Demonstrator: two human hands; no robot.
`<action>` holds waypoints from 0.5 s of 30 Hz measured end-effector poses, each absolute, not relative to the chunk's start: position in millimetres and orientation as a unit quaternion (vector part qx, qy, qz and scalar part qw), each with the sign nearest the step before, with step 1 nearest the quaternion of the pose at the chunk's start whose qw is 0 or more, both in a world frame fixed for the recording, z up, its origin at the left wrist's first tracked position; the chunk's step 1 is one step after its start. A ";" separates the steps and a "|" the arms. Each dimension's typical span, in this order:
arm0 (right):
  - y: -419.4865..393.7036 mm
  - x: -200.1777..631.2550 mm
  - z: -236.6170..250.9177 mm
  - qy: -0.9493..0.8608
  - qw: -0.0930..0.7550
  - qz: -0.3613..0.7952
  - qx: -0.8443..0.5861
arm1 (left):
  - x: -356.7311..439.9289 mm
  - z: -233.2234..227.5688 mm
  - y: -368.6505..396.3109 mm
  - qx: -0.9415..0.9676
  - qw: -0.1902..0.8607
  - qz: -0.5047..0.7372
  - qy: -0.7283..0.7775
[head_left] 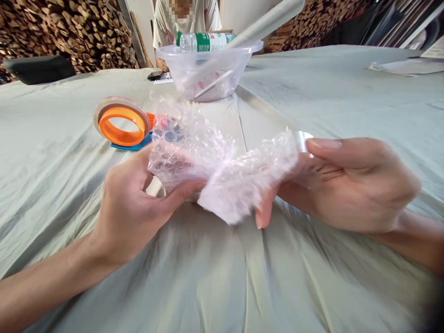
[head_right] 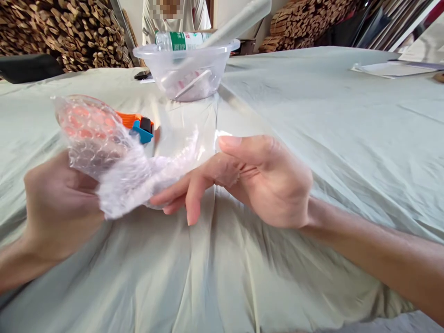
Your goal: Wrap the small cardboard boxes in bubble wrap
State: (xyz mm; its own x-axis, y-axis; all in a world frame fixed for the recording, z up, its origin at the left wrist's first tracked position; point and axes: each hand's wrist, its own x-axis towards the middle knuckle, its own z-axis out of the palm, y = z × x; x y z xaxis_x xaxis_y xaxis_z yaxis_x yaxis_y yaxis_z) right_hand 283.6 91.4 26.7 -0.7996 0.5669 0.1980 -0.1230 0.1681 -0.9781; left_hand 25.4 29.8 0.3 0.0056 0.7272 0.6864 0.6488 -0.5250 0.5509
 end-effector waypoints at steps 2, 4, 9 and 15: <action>88.8 283.3 24.9 -0.696 0.283 0.644 -0.141 | 25.4 -2.5 27.9 0.713 0.041 0.530 0.457; 86.8 284.1 21.9 -0.688 0.297 0.649 -0.132 | 25.3 -4.2 26.7 0.724 0.035 0.540 0.427; 85.9 284.2 19.9 -0.701 0.324 0.617 -0.150 | 25.6 -5.3 30.2 0.730 0.042 0.541 0.415; 86.6 277.8 28.8 -0.705 0.288 0.620 -0.188 | 25.1 -4.4 33.3 0.728 0.059 0.541 0.418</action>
